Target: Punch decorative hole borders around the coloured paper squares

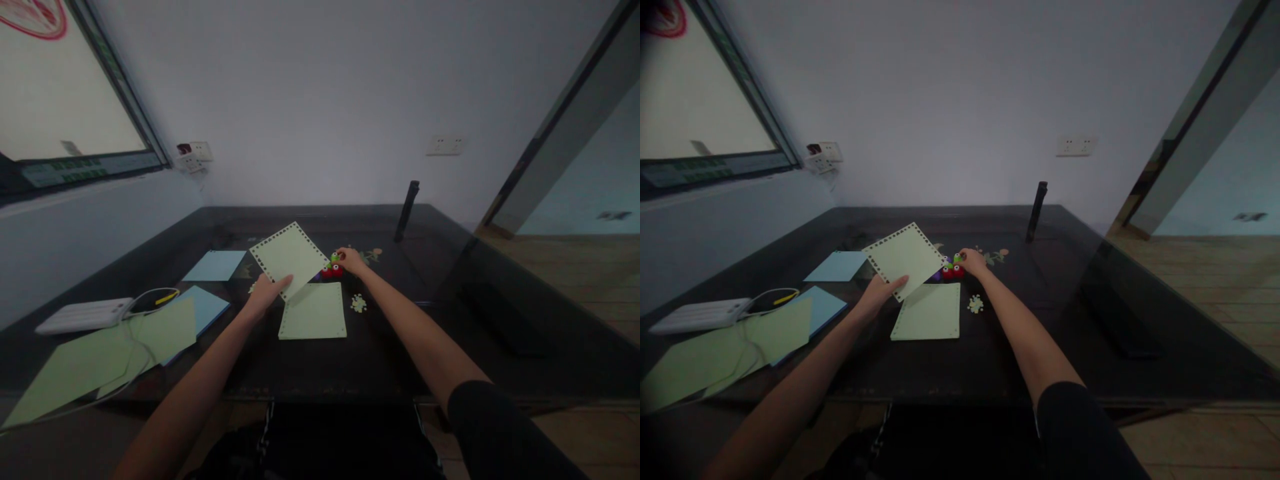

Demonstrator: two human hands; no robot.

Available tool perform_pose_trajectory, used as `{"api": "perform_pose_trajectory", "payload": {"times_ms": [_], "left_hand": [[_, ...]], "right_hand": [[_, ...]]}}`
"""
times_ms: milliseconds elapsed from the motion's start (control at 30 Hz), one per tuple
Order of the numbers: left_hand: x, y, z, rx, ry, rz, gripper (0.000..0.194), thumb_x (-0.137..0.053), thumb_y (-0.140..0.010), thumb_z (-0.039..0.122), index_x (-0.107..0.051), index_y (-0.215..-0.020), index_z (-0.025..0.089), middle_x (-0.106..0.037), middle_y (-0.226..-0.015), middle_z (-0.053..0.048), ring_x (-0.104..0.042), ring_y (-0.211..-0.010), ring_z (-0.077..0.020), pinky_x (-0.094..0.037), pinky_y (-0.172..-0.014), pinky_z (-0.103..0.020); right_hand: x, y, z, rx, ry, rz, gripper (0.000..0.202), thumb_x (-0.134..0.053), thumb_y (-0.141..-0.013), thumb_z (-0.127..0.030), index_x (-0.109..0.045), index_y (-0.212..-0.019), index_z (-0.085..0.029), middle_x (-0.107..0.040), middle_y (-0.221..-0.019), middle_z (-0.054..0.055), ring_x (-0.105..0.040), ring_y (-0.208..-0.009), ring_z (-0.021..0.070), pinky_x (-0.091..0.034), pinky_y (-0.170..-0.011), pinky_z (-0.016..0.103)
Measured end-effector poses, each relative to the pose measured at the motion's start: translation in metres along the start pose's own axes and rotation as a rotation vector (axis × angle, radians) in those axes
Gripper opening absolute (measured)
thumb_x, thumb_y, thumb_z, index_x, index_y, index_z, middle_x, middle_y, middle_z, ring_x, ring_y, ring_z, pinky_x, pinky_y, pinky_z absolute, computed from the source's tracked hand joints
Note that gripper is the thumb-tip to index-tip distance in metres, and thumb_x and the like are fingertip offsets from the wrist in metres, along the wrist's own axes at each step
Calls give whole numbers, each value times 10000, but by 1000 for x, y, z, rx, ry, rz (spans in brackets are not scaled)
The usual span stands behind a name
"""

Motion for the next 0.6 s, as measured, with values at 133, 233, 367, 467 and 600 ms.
{"api": "perform_pose_trajectory", "payload": {"times_ms": [133,233,367,467,600], "left_hand": [[-11,4,0,13,24,-92,389,-679,-687,431,-631,-931,132,-712,-912,-111,-658,-679,-214,-502,-617,-308],[-26,9,-4,61,43,-176,363,-611,-739,477,-623,-820,123,-694,-695,-78,-534,-429,-137,-380,-432,-252],[-47,13,1,86,125,-220,329,-652,-712,425,-619,-848,128,-695,-737,-69,-507,-433,-108,-338,-419,-229],[-67,16,15,92,217,-277,335,-691,-684,371,-616,-900,126,-690,-774,-65,-529,-477,-103,-353,-436,-215],[-94,22,32,80,336,-289,352,-710,-669,362,-624,-918,128,-689,-811,-62,-523,-484,-81,-362,-448,-202]], "right_hand": [[11,12,4,-42,-115,38,258,-727,-643,-271,-577,-834,-186,-646,-751,15,-615,-698,163,-489,-641,293],[24,36,4,-70,-450,30,313,-707,-644,-265,-522,-886,-195,-619,-698,-19,-620,-603,151,-507,-555,282],[49,82,-9,-55,-738,14,399,-750,-598,-259,-532,-926,-192,-639,-760,3,-660,-617,169,-540,-574,294],[67,113,-18,-76,-906,58,422,-788,-572,-252,-570,-931,-199,-650,-815,15,-678,-677,179,-559,-638,304],[75,139,-20,-130,-1142,126,426,-821,-546,-198,-610,-915,-227,-660,-852,11,-683,-766,187,-553,-796,357]]}}
Point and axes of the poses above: each hand's wrist, its own y-axis away from the middle knuckle, its own x-axis out of the back of the hand, z = x × y, the point moved 7 cm from there along -y, towards the middle knuckle
